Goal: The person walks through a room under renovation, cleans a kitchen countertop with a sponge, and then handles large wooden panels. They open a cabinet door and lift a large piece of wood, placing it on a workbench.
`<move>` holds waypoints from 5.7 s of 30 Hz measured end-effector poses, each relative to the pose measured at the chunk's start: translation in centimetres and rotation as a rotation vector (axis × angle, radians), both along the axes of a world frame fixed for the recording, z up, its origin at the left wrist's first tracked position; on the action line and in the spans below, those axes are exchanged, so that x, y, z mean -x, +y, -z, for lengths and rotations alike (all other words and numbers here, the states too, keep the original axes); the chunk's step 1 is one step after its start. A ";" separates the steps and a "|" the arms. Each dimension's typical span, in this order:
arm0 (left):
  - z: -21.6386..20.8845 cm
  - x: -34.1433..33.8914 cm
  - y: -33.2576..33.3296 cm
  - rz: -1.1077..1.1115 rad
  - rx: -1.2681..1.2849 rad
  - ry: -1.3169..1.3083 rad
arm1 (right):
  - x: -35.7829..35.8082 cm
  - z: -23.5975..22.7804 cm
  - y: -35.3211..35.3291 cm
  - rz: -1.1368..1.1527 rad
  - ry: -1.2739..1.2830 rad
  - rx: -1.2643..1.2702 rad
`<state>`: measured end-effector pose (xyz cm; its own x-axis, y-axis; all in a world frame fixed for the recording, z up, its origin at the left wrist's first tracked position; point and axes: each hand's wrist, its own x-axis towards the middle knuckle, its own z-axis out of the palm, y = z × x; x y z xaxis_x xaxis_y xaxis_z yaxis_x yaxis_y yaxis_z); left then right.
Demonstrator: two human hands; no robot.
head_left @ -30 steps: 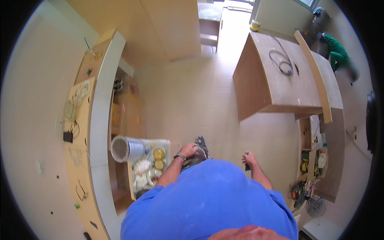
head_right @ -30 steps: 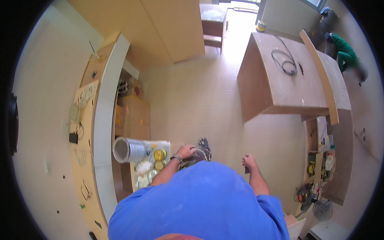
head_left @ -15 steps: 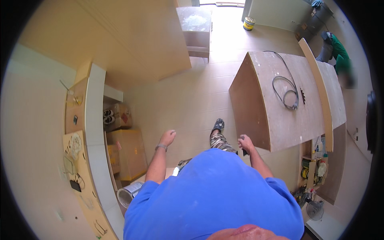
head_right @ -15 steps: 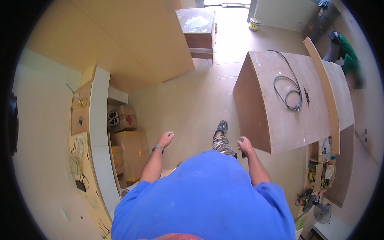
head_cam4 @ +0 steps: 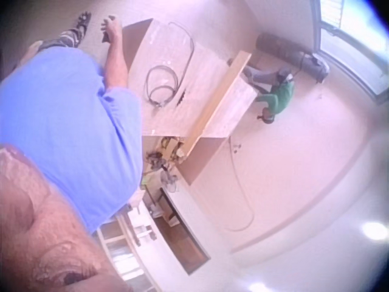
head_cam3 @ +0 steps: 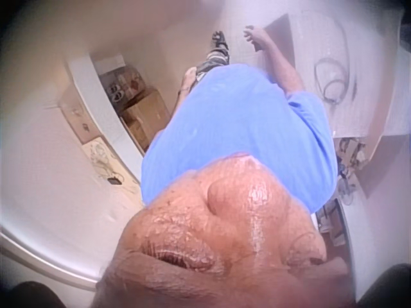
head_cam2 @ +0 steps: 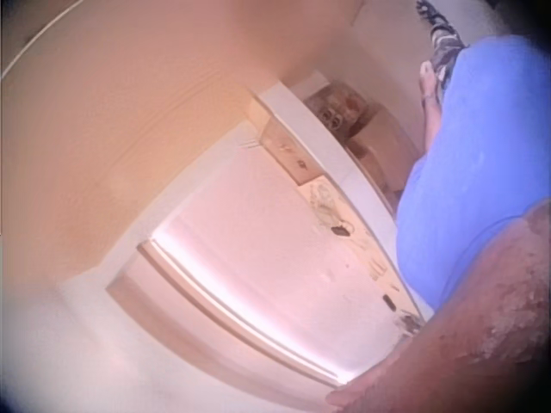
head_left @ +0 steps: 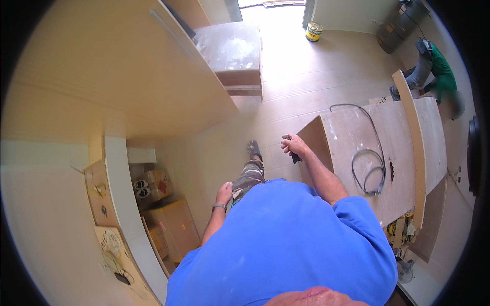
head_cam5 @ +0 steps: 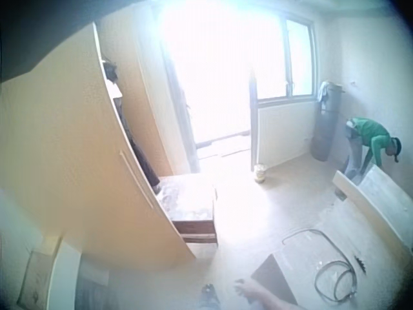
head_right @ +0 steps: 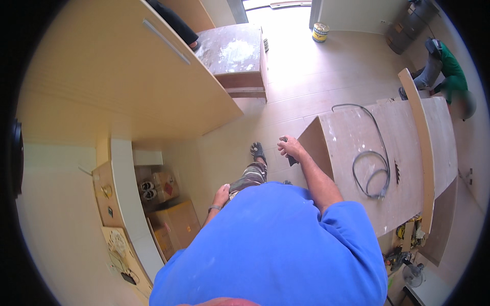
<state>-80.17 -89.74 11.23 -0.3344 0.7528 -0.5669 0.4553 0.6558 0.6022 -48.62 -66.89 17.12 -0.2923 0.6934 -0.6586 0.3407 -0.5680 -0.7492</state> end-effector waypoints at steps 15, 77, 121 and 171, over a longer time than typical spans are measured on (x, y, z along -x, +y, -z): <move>-3.4 -4.3 48.7 0.848 -0.209 0.077 | -5.2 -1.2 18.7 0.648 0.185 0.046; 7.6 -40.6 127.4 1.139 0.549 -0.110 | -13.7 6.3 48.9 1.915 -0.185 0.389; -14.8 -50.7 45.0 2.563 -0.695 -1.147 | 22.5 11.8 5.2 2.813 0.150 0.610; -7.1 -72.7 -30.0 2.010 -0.720 -0.397 | -19.1 5.0 -97.0 2.367 -0.303 0.424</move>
<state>-7.45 -119.77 18.37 0.9927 -0.0944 0.0756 -0.1207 -0.7326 0.6698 -29.51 -163.91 12.09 0.5339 -0.5433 -0.6479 -0.7876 -0.0407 -0.6149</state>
